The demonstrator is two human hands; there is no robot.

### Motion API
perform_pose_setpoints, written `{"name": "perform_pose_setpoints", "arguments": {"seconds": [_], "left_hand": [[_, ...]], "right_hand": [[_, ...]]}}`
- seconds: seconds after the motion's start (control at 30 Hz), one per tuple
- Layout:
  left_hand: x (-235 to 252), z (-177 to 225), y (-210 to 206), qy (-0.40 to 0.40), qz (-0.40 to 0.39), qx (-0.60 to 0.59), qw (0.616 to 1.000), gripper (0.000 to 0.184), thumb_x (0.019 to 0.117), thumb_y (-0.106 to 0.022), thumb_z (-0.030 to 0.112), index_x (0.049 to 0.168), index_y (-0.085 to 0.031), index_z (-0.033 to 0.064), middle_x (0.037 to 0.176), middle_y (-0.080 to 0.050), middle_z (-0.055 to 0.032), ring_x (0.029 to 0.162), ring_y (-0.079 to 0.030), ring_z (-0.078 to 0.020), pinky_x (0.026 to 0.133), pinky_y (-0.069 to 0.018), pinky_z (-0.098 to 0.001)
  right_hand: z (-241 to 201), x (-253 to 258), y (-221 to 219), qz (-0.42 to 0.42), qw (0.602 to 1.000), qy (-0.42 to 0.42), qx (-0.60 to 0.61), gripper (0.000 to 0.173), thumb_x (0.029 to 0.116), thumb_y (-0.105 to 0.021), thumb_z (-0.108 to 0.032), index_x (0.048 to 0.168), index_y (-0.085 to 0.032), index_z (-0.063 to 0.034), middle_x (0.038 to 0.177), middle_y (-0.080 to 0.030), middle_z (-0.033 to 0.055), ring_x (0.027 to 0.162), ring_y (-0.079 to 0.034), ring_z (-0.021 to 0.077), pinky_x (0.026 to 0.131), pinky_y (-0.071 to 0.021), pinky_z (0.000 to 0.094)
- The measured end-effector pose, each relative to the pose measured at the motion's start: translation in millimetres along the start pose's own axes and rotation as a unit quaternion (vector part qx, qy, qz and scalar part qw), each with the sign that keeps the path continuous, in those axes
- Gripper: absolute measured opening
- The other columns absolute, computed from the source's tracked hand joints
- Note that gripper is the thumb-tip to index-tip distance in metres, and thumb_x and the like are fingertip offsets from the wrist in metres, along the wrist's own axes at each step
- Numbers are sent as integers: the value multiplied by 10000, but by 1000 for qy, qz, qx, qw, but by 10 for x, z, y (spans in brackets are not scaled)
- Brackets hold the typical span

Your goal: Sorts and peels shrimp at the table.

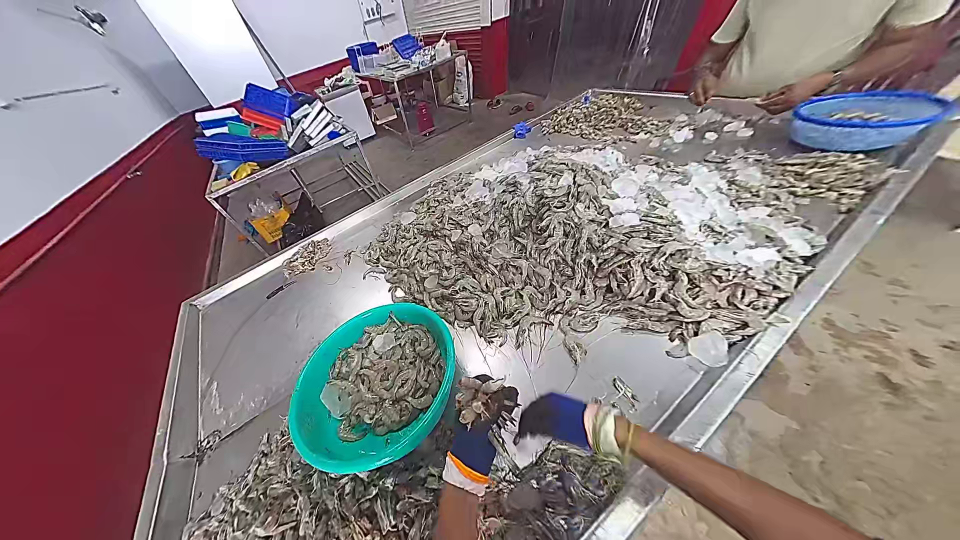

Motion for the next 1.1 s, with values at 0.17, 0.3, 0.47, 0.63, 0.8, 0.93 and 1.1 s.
{"name": "perform_pose_setpoints", "arguments": {"seconds": [0.17, 0.3, 0.47, 0.63, 0.8, 0.93, 1.1], "left_hand": [[61, 98, 148, -90, 10, 55, 994, 397, 869, -656, -64, 1252, -556, -92, 1029, -727, -125, 927, -723, -159, 876, -618, -343], [-102, 302, 183, -64, 90, 249, 962, 551, 871, -742, -36, 1344, -502, -184, 1269, -632, -295, 1176, -630, -260, 1067, -475, -338], [-58, 151, 158, -89, 71, 386, 915, 351, 872, -716, 0, 1204, -664, -103, 1132, -713, -235, 1091, -683, -268, 1038, -504, -407], [-67, 55, -60, -87, 21, 425, 901, 296, 906, -687, 42, 1199, -718, 9, 1084, -748, -160, 1030, -715, -240, 997, -535, -442], [-136, -128, -238, 56, -51, 506, 859, 495, 800, -775, -33, 1273, -632, -55, 1213, -681, -238, 1156, -657, -320, 1041, -501, -473], [-281, -107, -370, 60, -88, 498, 860, 475, 838, -753, -40, 1278, -591, -111, 1220, -663, -260, 1153, -646, -299, 1041, -493, -431], [-301, -148, -289, 85, -58, 440, 892, 509, 892, -694, -52, 1355, -498, -137, 1268, -619, -295, 1171, -626, -322, 1043, -489, -436]], "right_hand": [[852, 660, 1395, 191, 918, -342, -55, 595, 1025, -506, -543, 1150, -716, -1, 1262, -677, 272, 1224, -633, 445, 967, -481, 680], [831, 974, 1035, 243, 910, -334, -19, 373, 1011, -562, -164, 1313, -617, 47, 1293, -643, 305, 1213, -620, 491, 967, -498, 664], [-28, 358, 94, 46, 967, -247, -45, 420, 1027, -539, -124, 1427, -498, -4, 1315, -633, 289, 1214, -628, 486, 978, -505, 652], [-145, -118, 11, 85, 971, -225, -14, 432, 1091, -429, -304, 1425, -523, -46, 1297, -660, 233, 1189, -661, 424, 975, -523, 603], [-76, -336, 120, 169, 956, -232, -67, 395, 1009, -580, -217, 1297, -592, 53, 1275, -621, 277, 1225, -596, 459, 989, -512, 572], [-37, -419, 100, 178, 959, -193, -104, 313, 981, -594, -105, 1234, -644, 73, 1265, -633, 279, 1234, -581, 457, 1054, -444, 577], [171, -460, 307, 202, 961, -155, -106, 253, 953, -554, 8, 1150, -711, -18, 1173, -696, 232, 1172, -625, 459, 959, -487, 637]]}}
Point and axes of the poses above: each hand's wrist, its own x-axis towards the middle knuckle, its own y-axis out of the back of the hand, z = x × y, the point moved 9 cm from there along x, towards the middle knuckle
